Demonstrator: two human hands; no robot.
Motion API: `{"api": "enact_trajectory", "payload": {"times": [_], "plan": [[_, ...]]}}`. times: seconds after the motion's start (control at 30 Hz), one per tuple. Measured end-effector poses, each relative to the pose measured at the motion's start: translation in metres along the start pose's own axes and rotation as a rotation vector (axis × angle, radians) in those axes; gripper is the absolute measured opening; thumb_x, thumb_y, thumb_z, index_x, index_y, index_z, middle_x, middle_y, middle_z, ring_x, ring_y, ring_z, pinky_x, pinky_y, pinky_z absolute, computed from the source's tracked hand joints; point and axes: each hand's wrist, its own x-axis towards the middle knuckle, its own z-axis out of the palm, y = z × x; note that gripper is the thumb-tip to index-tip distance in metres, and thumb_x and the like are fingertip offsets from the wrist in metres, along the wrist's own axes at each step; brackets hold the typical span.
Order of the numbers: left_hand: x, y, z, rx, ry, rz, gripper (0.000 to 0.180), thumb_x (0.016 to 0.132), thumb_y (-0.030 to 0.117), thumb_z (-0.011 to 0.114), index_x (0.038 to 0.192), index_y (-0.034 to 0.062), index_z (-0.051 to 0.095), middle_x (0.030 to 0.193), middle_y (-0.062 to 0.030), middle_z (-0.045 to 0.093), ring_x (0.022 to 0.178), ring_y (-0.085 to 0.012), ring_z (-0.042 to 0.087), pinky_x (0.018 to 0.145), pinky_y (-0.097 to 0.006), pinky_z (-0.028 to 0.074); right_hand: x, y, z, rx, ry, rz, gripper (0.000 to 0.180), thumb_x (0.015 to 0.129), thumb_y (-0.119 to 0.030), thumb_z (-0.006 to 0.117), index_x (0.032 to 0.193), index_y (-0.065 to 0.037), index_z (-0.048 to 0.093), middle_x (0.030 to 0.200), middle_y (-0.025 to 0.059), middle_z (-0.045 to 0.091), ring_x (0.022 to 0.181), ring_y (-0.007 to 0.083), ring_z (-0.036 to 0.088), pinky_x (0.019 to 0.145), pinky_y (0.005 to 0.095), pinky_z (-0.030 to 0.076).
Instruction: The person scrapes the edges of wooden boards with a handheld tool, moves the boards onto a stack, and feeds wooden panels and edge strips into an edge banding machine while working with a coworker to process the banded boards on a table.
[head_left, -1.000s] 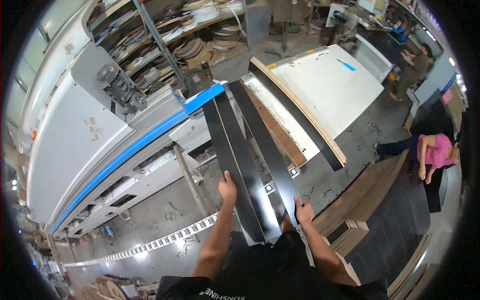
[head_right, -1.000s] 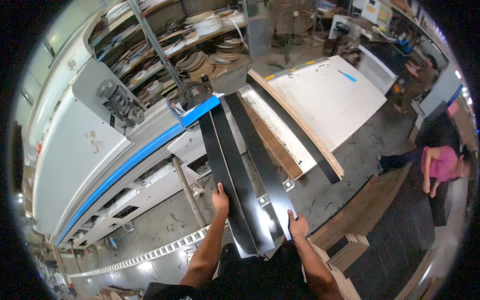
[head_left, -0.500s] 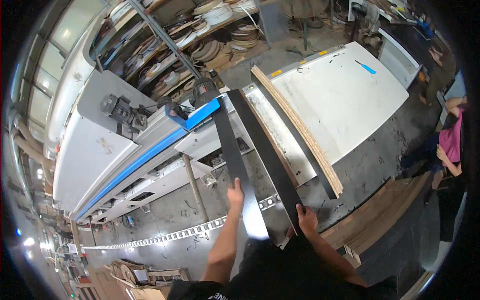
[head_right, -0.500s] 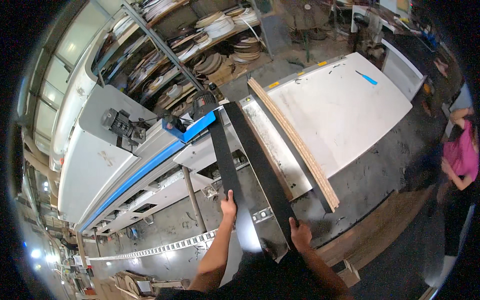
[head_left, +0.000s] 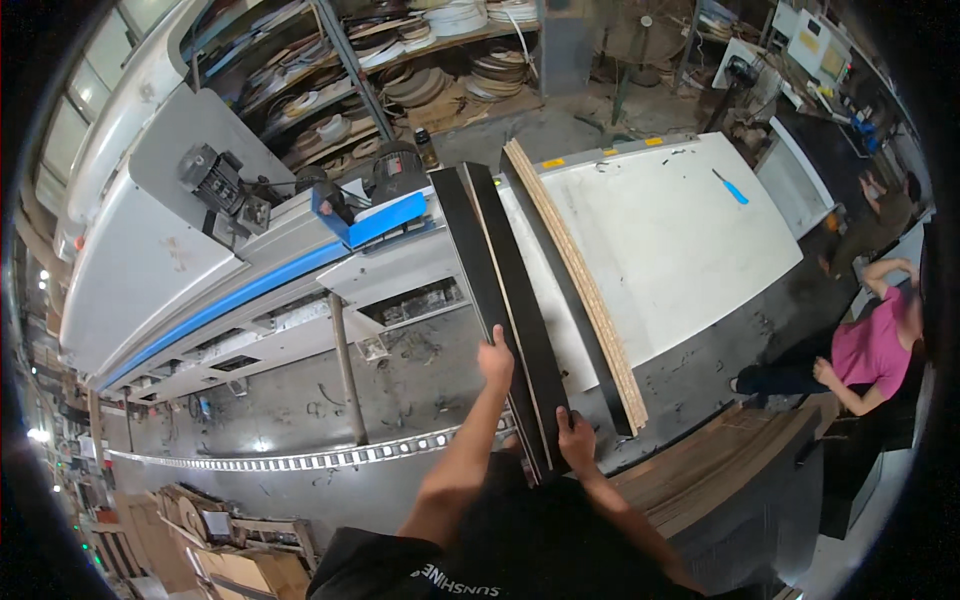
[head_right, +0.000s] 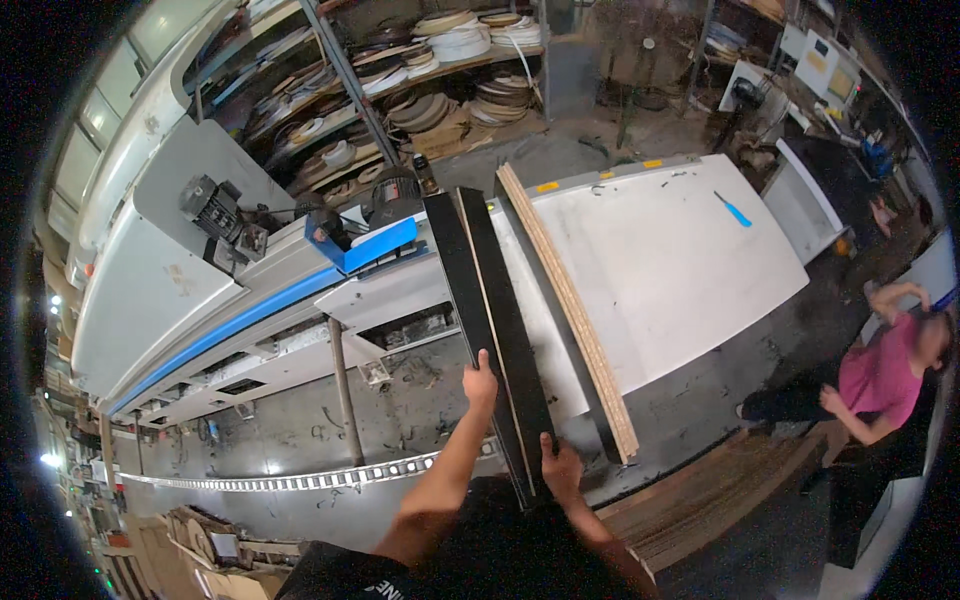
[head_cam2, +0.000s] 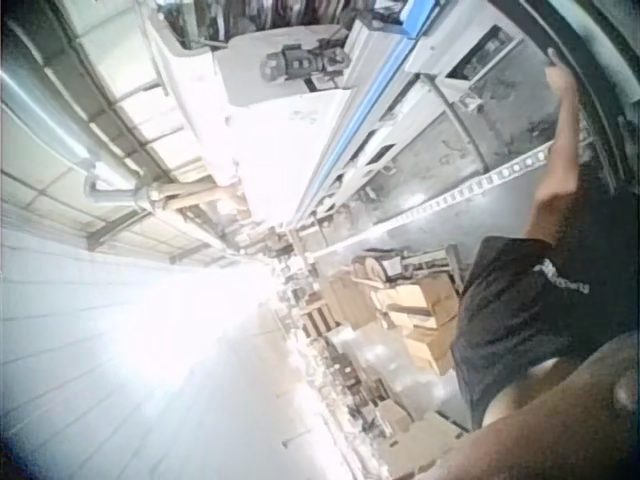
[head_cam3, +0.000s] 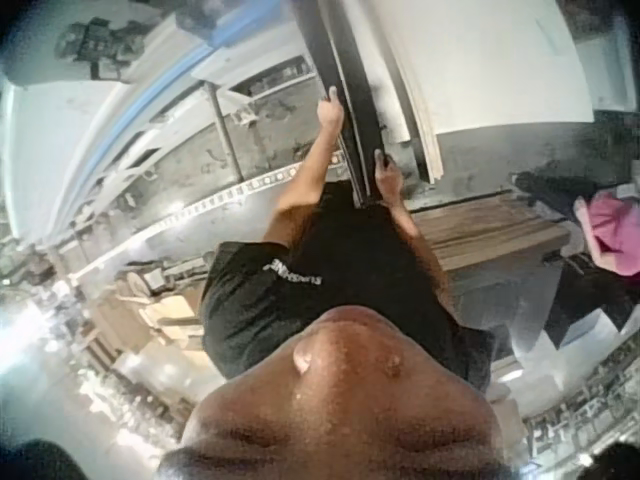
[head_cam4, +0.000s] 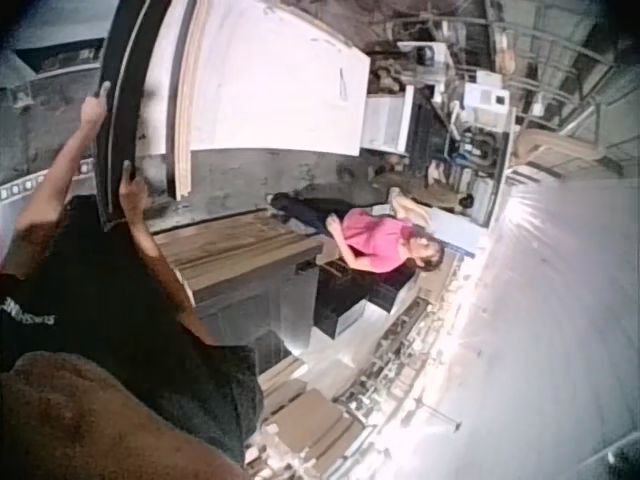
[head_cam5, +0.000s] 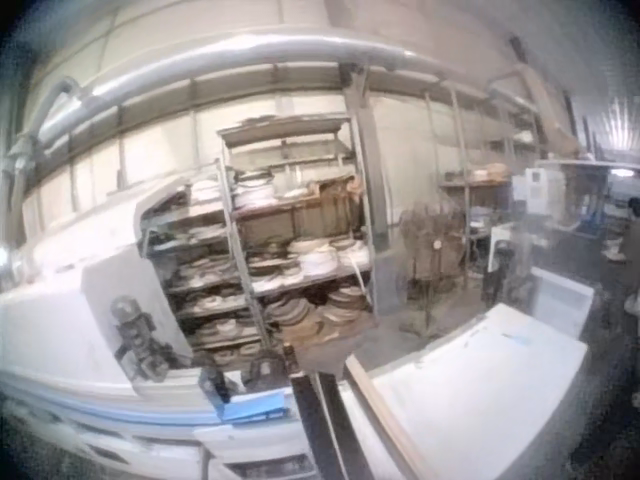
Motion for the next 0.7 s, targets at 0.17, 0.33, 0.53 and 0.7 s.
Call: {"api": "enact_trajectory", "payload": {"times": [0.17, 0.33, 0.53, 0.7], "plan": [[0.007, 0.014, 0.014, 0.002, -0.045, 0.023, 0.077, 0.100, 0.063, 0.051, 0.120, -0.0108, 0.061, 0.114, -0.0353, 0.067, 0.108, -0.0523, 0.064, 0.091, -0.056, 0.051, 0.019, 0.001, -0.014, 0.047, -0.085, 0.115, 0.067, 0.102, -0.063, 0.048, 0.097, 0.002, 0.067, 0.087, 0.0256, 0.068, 0.088, 0.0444, 0.068, 0.076, 0.0471, 0.050], [0.021, 0.041, 0.022, 0.011, -0.173, -0.026, 0.086, 0.095, 0.072, 0.050, 0.123, -0.0094, 0.058, 0.115, -0.0360, 0.066, 0.114, -0.0521, 0.062, 0.097, -0.055, 0.048, 0.036, -0.034, -0.029, 0.057, -0.146, 0.129, 0.066, 0.102, -0.063, 0.048, 0.106, 0.000, 0.069, 0.095, 0.0290, 0.068, 0.095, 0.0464, 0.066, 0.082, 0.0493, 0.051], [0.022, 0.065, 0.035, 0.060, -0.225, 0.045, 0.098, 0.080, 0.078, 0.066, 0.124, -0.0087, 0.055, 0.116, -0.0338, 0.066, 0.116, -0.0503, 0.062, 0.100, -0.052, 0.048, 0.051, -0.075, -0.045, -0.075, -0.206, 0.104, 0.064, 0.101, -0.062, 0.047, 0.105, -0.003, 0.071, 0.097, 0.0292, 0.070, 0.096, 0.0489, 0.067, 0.083, 0.0552, 0.052], [0.024, 0.056, 0.063, 0.052, -0.281, 0.238, 0.078, 0.079, 0.059, 0.081, 0.111, -0.0072, 0.057, 0.109, -0.0301, 0.070, 0.104, -0.0479, 0.068, 0.088, -0.051, 0.054, 0.077, -0.068, -0.094, -0.532, -0.226, -0.109, 0.058, 0.096, -0.060, 0.057, 0.085, -0.005, 0.072, 0.081, 0.0210, 0.071, 0.080, 0.0444, 0.070, 0.066, 0.0538, 0.054]]}}
